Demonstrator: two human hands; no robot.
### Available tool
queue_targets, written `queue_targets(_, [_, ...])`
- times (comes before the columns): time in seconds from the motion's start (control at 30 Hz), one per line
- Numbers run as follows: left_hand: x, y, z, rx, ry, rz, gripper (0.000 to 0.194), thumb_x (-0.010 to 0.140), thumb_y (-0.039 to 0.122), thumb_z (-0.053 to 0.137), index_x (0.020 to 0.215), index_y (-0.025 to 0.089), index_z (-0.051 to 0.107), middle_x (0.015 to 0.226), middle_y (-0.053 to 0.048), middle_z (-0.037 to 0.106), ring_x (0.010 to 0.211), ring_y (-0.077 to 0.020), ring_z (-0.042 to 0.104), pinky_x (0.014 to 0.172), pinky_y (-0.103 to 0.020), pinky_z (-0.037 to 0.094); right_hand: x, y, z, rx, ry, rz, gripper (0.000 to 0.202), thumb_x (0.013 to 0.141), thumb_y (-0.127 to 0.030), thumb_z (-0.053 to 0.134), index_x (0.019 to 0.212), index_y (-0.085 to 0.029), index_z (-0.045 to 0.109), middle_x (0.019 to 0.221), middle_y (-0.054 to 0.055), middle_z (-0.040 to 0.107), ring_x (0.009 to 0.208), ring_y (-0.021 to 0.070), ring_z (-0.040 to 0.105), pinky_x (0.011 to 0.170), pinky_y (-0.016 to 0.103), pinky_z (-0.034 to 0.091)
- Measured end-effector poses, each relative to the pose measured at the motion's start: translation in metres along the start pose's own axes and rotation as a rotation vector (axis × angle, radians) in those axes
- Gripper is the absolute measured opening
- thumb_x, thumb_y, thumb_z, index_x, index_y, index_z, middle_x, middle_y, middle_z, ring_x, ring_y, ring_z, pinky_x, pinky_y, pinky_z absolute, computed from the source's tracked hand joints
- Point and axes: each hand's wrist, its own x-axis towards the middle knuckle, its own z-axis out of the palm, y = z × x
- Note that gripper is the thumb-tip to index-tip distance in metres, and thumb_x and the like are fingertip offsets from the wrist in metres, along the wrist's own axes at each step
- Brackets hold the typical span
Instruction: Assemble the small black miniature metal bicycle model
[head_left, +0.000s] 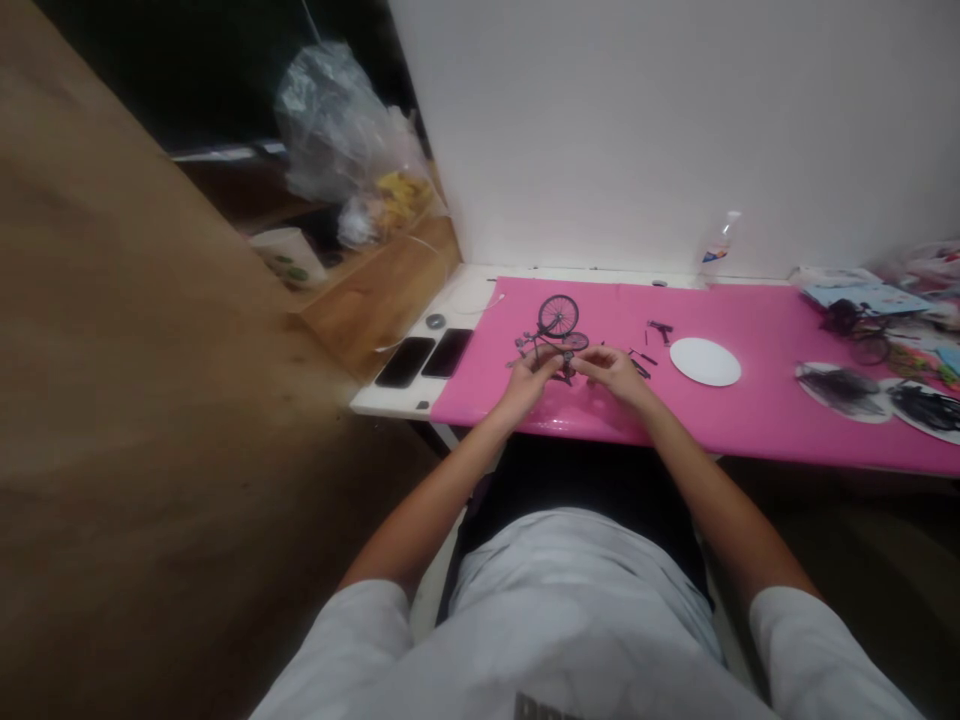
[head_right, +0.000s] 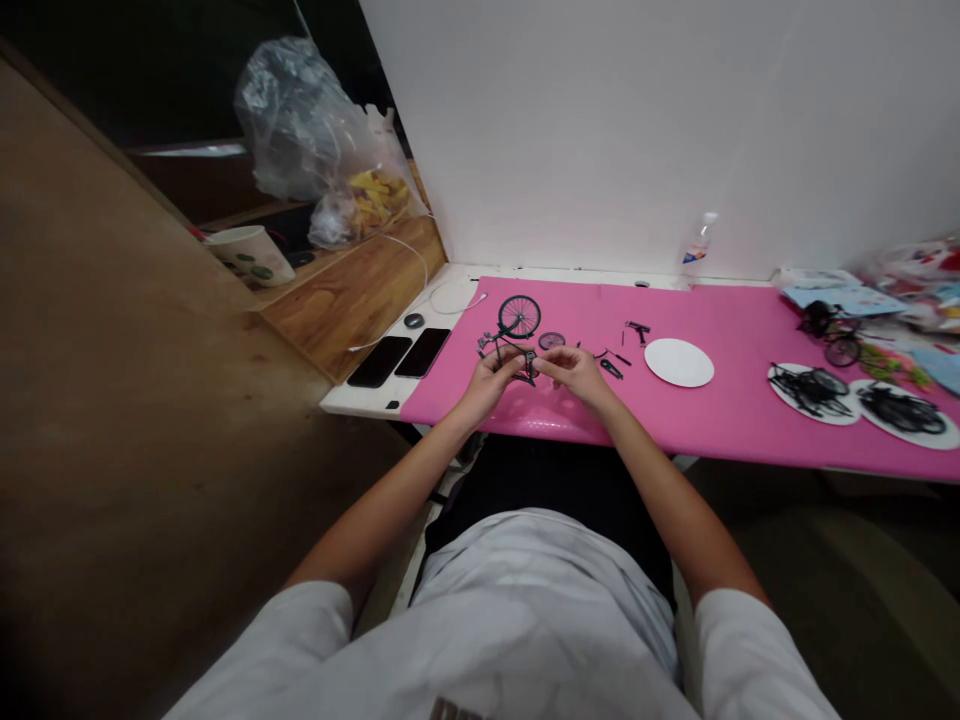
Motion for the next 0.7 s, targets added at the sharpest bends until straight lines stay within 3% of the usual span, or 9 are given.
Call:
queue_targets(0.27, [0.0013, -0.0048, -0.0021, -0.049, -0.009, -0.057, 0.046, 0.081, 0.047, 0.092, 0.111, 0.015, 0.081, 0.121, -0.014, 0.081, 0.096, -0.0218, 0.076, 0.078, -0.031, 0.063, 0.0012, 0.0034, 0.0003, 0.032, 0.021, -0.007, 0.056, 0.062, -0.066, 0.1, 0.09, -0.024, 0.076, 0.086, 0.002, 0.072, 0.07, 0.0152, 0.06, 0.06, 0.03, 0.052])
queue_targets(0.47, [0.0001, -0.0028, -0.0022, -0.138, -0.026, -0.145, 0.044, 0.081, 0.04, 0.093, 0.114, 0.015, 0.08, 0.113, -0.012, 0.081, 0.093, -0.0192, 0.075, 0.08, -0.031, 0.062, 0.0016, 0.0046, -0.001, 0.05, 0.019, 0.002, 0.058, 0.061, -0.064, 0.101, 0.087, -0.023, 0.068, 0.09, 0.002, 0.071, 0.074, 0.0155, 0.061, 0.061, 0.029, 0.051])
queue_targets(0.7, [0.0007, -0.0086, -0.0043, -0.147, -0.064, -0.136, 0.047, 0.081, 0.044, 0.094, 0.118, 0.017, 0.081, 0.112, -0.011, 0.08, 0.099, -0.0214, 0.076, 0.081, -0.03, 0.062, 0.0004, 0.0058, -0.0003, 0.104, 0.005, 0.051, 0.056, 0.063, -0.053, 0.102, 0.096, -0.024, 0.068, 0.085, -0.001, 0.065, 0.075, 0.0154, 0.06, 0.062, 0.028, 0.051])
